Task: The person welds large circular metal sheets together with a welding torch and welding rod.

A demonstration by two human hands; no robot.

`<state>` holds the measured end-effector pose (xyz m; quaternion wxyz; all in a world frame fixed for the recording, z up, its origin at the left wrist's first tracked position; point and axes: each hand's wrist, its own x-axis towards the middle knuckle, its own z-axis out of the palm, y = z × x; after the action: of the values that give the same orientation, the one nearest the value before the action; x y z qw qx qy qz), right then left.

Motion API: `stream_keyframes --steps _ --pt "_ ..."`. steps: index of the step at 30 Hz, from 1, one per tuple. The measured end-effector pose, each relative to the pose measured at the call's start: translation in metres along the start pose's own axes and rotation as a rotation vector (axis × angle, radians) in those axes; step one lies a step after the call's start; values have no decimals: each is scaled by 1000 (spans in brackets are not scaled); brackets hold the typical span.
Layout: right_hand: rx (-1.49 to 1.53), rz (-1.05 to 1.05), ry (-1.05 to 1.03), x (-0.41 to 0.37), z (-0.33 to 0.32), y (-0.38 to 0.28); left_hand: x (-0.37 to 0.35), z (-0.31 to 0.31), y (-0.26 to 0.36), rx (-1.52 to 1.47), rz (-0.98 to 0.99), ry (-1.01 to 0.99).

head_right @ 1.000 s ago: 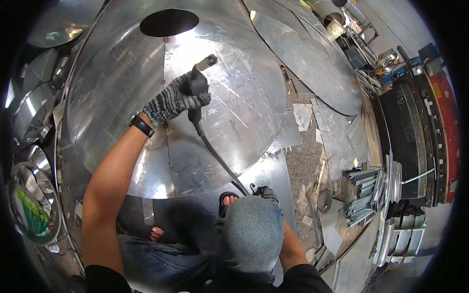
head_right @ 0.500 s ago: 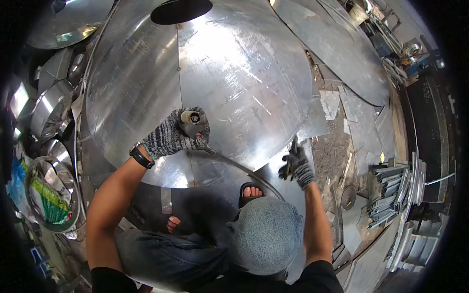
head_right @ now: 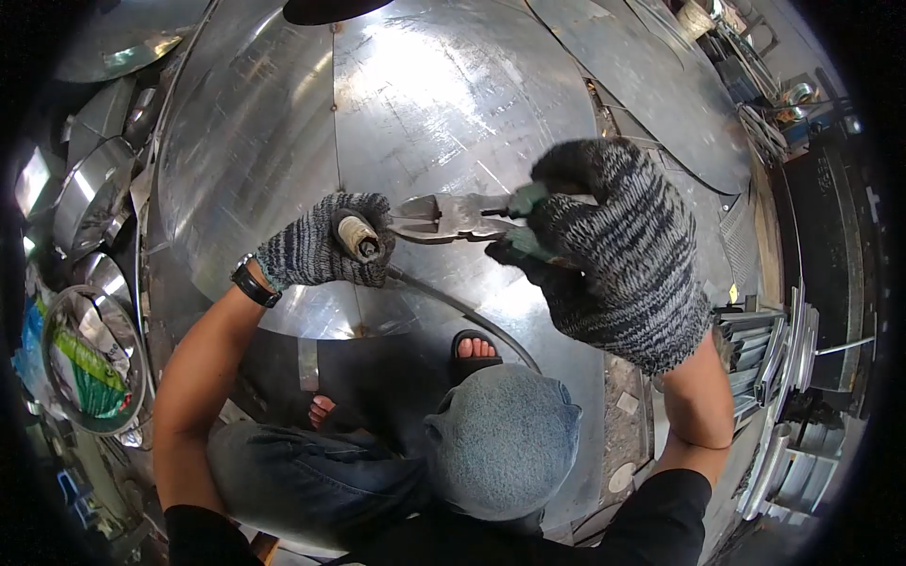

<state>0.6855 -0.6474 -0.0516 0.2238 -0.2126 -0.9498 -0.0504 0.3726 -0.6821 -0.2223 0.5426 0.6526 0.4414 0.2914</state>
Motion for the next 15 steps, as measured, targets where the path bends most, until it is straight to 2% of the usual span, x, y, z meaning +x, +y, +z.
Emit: stream_keyframes --steps 2,4,6,8,12,14,15 --pt "-38 47 -65 2 -8 -3 -1 2 5 22 36 12" --pt "-150 -51 -85 8 -12 -2 -3 2 9 46 66 24" --pt "-146 -50 -105 5 -13 -1 -3 1 12 138 24 -1" --pt "-179 68 -121 2 -11 -1 -3 2 6 87 42 2" --pt "-178 142 -161 5 -13 -2 -5 4 -2 -64 90 20" --pt "-149 305 -128 12 -11 -9 -4 4 -3 -74 87 7" --pt "-152 301 -133 12 -12 -10 -3 4 -2 -78 82 -11"
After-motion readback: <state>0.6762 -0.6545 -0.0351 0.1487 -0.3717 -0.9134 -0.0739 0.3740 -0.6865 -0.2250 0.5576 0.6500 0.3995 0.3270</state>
